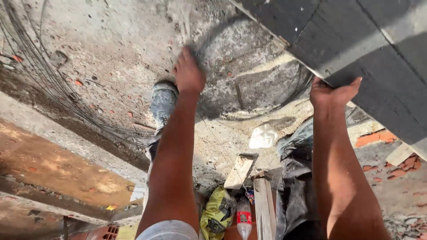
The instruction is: Preparing individual wire ties from a large bundle using pliers on a construction site.
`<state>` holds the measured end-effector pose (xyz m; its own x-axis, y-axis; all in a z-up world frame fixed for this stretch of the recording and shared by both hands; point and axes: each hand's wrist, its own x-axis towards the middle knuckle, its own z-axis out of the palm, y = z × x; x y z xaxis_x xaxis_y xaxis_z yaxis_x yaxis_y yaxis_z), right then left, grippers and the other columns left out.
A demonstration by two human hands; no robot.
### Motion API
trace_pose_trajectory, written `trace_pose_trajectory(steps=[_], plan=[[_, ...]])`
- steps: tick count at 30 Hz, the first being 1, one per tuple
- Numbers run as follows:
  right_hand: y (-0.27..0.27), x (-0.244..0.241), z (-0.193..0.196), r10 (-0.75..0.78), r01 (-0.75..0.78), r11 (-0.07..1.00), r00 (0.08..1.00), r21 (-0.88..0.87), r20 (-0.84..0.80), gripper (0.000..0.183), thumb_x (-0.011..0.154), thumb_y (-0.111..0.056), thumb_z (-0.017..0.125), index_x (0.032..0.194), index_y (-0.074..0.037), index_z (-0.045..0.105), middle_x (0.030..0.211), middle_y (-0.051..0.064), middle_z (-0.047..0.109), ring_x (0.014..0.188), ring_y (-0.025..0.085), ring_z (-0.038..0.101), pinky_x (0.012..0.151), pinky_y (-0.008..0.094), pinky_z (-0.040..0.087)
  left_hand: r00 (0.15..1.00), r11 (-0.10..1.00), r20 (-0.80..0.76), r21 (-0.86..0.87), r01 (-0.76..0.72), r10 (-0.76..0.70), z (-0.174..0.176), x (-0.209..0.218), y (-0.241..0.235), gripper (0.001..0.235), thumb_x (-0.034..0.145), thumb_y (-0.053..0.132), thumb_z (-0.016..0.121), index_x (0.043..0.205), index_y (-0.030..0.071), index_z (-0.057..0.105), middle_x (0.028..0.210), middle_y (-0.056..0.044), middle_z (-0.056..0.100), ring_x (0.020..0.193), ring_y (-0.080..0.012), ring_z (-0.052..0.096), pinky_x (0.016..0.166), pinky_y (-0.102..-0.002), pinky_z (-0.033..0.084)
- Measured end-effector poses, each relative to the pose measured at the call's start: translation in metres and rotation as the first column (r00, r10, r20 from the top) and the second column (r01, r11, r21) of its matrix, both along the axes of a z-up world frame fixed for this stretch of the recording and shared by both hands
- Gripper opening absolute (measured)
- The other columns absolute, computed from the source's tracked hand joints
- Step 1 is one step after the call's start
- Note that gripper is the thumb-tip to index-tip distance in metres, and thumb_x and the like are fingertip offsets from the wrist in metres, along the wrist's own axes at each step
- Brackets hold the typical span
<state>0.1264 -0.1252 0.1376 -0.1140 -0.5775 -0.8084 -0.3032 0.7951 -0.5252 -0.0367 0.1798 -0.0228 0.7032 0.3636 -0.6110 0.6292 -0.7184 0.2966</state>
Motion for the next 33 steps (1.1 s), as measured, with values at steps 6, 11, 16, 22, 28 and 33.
trace_pose_trajectory(steps=[6,11,16,22,28,33], plan=[[-0.036,-0.027,-0.059,0.092,-0.097,0.990,0.994,0.100,0.053,0.067,0.093,-0.050,0.041,0.136,-0.006,0.068,0.129,0.018,0.076,0.112,0.033,0.075,0.089,0.042,0.064,0.820,0.833,-0.485,-0.282,-0.476,0.304,0.042,-0.217,-0.042,0.012,0.082,0.017,0.057,0.089,0.009,0.062,0.078,-0.014,0.076,0.075,-0.0309,0.075,0.069,-0.047,0.054],[-0.074,-0.062,-0.121,0.170,-0.187,0.942,0.982,0.277,0.087,0.071,0.088,-0.055,0.044,0.137,-0.008,0.066,0.117,0.014,0.071,0.096,0.031,0.069,0.070,0.036,0.055,0.518,0.330,-0.597,-0.403,-0.854,0.612,0.194,-0.182,-0.029,0.026,0.073,-0.005,0.054,0.091,0.012,0.062,0.077,-0.007,0.071,0.066,-0.0183,0.064,0.057,-0.033,0.047],[-0.091,-0.110,-0.089,0.696,-0.591,0.690,0.701,0.418,-0.157,0.060,0.095,-0.060,0.053,0.098,-0.004,0.075,0.079,0.005,0.075,0.061,0.011,0.068,0.067,0.024,0.068,0.438,-0.128,-0.660,-0.627,-0.768,0.610,0.347,-0.149,-0.025,0.047,0.072,-0.013,0.047,0.113,0.005,0.060,0.073,-0.009,0.064,0.069,-0.0177,0.057,0.073,-0.036,0.042],[0.035,-0.110,0.122,0.948,-0.886,-0.300,-0.319,0.352,0.005,0.034,0.102,-0.008,0.053,0.135,-0.002,0.061,0.128,0.021,0.069,0.105,0.031,0.071,0.095,0.043,0.058,0.318,-0.301,-0.540,-0.768,-0.566,0.779,0.466,-0.121,-0.070,0.030,0.078,-0.021,0.055,0.084,0.008,0.047,0.084,-0.019,0.071,0.080,-0.0299,0.065,0.077,-0.044,0.050],[0.132,-0.104,0.323,0.635,-0.666,-0.740,-0.646,0.094,0.422,0.057,0.094,-0.049,0.052,0.136,-0.011,0.058,0.132,0.010,0.072,0.126,0.025,0.068,0.107,0.044,0.051,0.119,-0.396,-0.482,-0.817,-0.418,0.868,0.597,-0.092,-0.016,0.025,0.076,-0.019,0.060,0.075,0.003,0.048,0.080,-0.022,0.067,0.060,-0.0303,0.058,0.057,-0.043,0.049],[0.152,-0.141,0.391,0.417,-0.383,-0.909,-0.817,0.166,0.397,0.056,0.096,-0.053,0.045,0.147,-0.030,0.055,0.160,0.003,0.050,0.149,0.025,0.043,0.120,0.050,0.031,-0.165,-0.276,-0.266,-0.960,-0.043,0.950,0.673,-0.099,0.091,0.010,0.088,-0.002,0.060,0.089,0.006,0.054,0.070,-0.009,0.059,0.042,-0.0123,0.042,0.040,-0.032,0.044]])
